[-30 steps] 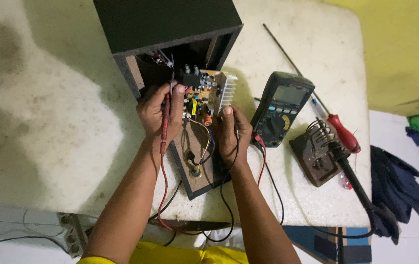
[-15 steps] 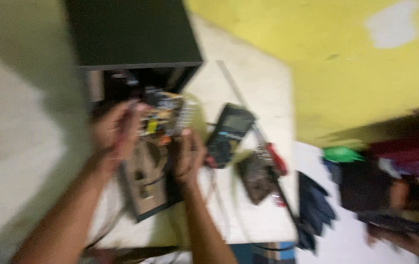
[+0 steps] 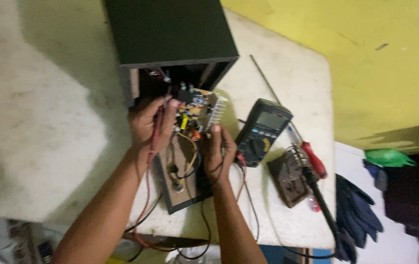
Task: Testing a circuit board from a speaker using a digital multimeter and probes to diagnose issues.
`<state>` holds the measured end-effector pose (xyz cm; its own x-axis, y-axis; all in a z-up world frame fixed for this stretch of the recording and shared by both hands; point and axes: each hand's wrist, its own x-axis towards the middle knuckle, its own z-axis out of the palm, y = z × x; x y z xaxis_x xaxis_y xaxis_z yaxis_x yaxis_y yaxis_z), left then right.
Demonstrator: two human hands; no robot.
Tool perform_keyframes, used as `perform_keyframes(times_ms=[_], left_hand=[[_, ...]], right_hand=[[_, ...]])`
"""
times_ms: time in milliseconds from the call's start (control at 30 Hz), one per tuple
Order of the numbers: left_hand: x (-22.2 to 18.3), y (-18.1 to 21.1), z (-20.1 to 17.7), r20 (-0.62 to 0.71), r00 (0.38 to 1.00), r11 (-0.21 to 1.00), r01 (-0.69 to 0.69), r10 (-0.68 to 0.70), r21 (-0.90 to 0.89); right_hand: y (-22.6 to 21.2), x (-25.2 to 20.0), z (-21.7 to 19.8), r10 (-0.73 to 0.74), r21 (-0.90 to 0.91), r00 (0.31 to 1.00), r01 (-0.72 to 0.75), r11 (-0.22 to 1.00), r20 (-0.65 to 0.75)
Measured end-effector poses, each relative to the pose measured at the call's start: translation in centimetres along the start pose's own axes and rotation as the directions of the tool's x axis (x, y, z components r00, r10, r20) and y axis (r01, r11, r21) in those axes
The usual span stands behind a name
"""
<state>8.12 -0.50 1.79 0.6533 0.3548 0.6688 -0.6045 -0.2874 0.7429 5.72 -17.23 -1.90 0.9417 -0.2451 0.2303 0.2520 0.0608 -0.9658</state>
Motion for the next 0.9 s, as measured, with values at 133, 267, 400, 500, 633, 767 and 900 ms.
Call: perform_keyframes(times_ms=[133, 267, 400, 500, 633, 767, 900], left_hand=[[-0.4, -0.9, 0.3, -0.006, 1.0, 1.0, -0.016, 0.016, -0.004], [-0.2, -0.4, 0.0, -0.027, 1.0, 1.0, -0.014, 0.014, -0.009], [-0.3, -0.6, 0.3, -0.021, 0.999, 0.999, -0.026, 0.027, 0.031], [0.0, 0.3, 0.5, -0.033, 0.999, 0.999, -0.039, 0.038, -0.019], [-0.1, -0.3, 0.5, -0.038, 0.999, 0.999, -0.032, 0.03, -0.043], [-0.1, -0.3, 0.4, -0.027, 0.999, 0.999, -0.048, 0.048, -0.012], [-0.4, -1.1, 0.5, -0.015, 0.999, 0.999, -0.036, 0.036, -0.024]], right_hand=[[0.8, 0.0, -0.5, 0.008, 0.009, 1.0, -0.008, 1.0, 0.024], [-0.6, 0.2, 0.2, -0.049, -0.085, 0.997, 0.054, 0.995, 0.061], [-0.6, 0.6, -0.6, -0.104, -0.141, 0.992, 0.113, 0.984, 0.071], [-2.7, 0.1, 0.8, -0.054, -0.095, 0.998, 0.058, 0.994, 0.046], [-2.7, -0.1, 0.9, -0.056, -0.113, 0.997, 0.062, 0.992, 0.054], [-0.7, 0.5, -0.5, -0.061, -0.103, 0.997, 0.065, 0.993, 0.039], [-2.9, 0.1, 0.9, -0.055, -0.105, 0.997, 0.061, 0.993, 0.053]])
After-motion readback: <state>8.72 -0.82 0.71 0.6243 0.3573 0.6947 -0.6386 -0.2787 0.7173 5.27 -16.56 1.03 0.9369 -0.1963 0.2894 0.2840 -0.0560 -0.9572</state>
